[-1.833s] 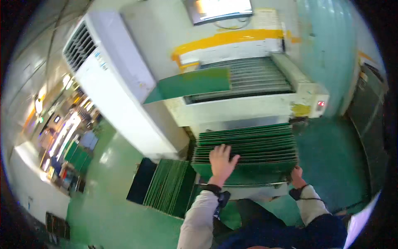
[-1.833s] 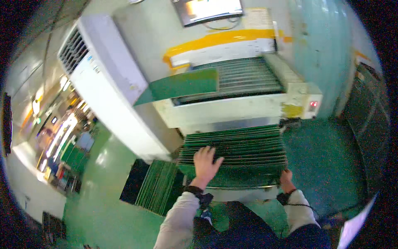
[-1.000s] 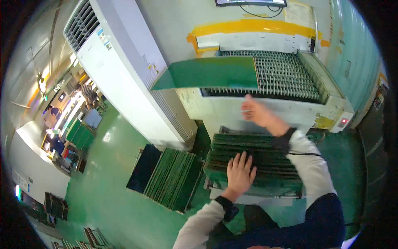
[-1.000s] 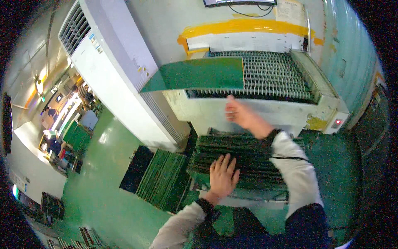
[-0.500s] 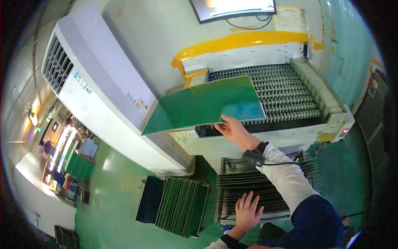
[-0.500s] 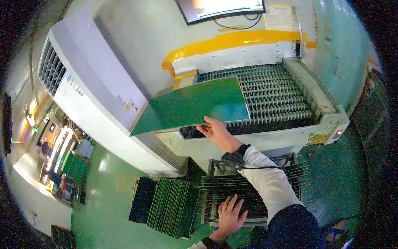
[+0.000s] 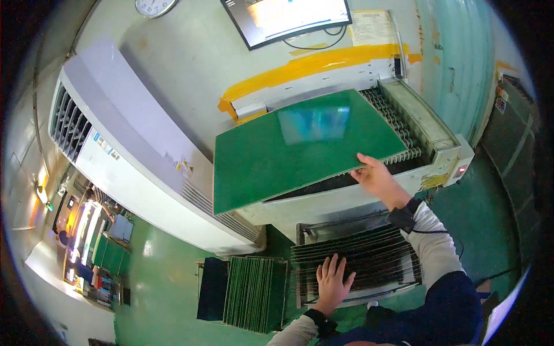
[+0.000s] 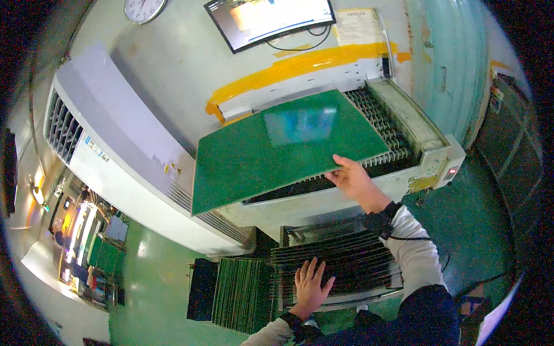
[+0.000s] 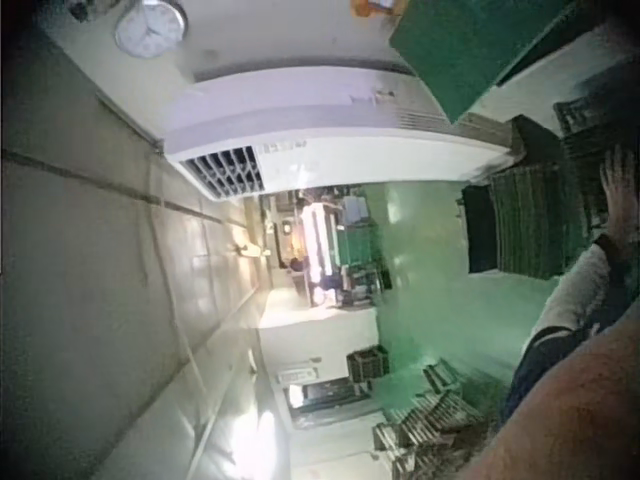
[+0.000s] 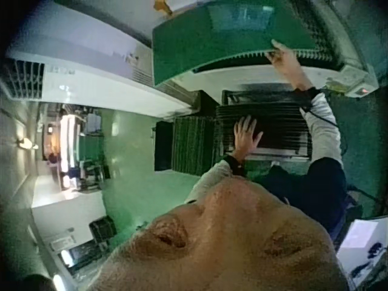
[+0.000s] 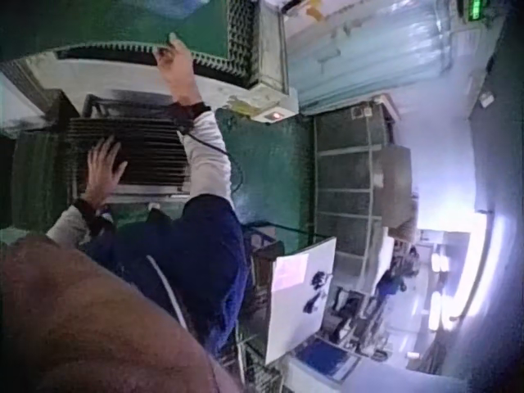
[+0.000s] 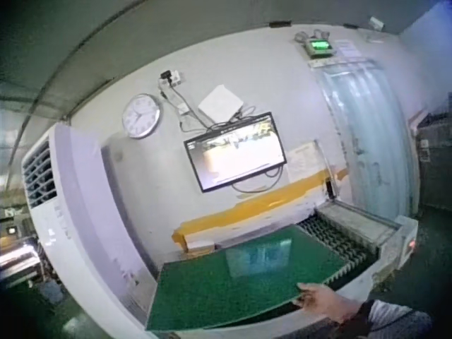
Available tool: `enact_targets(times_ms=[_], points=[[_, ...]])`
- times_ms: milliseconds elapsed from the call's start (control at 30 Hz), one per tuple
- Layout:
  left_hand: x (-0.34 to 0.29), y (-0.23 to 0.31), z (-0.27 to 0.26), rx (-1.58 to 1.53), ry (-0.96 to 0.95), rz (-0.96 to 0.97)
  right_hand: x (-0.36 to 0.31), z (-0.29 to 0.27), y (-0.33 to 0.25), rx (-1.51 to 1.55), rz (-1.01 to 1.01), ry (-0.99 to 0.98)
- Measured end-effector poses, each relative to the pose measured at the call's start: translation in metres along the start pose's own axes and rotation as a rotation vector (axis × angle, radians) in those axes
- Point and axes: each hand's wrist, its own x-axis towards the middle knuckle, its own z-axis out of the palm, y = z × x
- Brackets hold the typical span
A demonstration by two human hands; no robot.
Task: Picking up green circuit boards or metal plates from a rack and placing them onto the conveyor rollers of an industrial machine.
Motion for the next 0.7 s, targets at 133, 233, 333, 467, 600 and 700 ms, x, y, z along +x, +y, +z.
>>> enact_targets(times_ms=[133, 233, 333, 467, 600, 700], points=[[0.004, 0.005, -0.002, 0.021, -0.019, 0.002, 0.0, -0.036, -0.031, 0.008, -0.027, 0.026], [0.004, 0.004, 0.002, 0.026, -0.023, -0.004, 0.009, -0.06, -0.044, 0.038, -0.052, 0.073], [0.001, 0.002, 0.003, 0.045, -0.035, -0.023, 0.019, -0.081, -0.045, 0.044, -0.052, 0.072], [0.005, 0.006, 0.001, 0.083, -0.047, -0.026, 0.03, -0.116, -0.052, 0.027, -0.054, 0.055], [0.007, 0.011, 0.0, 0.083, -0.067, -0.059, 0.045, -0.139, -0.046, 0.005, -0.011, 0.094], [0.008, 0.013, -0.002, 0.103, -0.078, -0.074, 0.055, -0.139, -0.036, 0.016, 0.055, 0.199]])
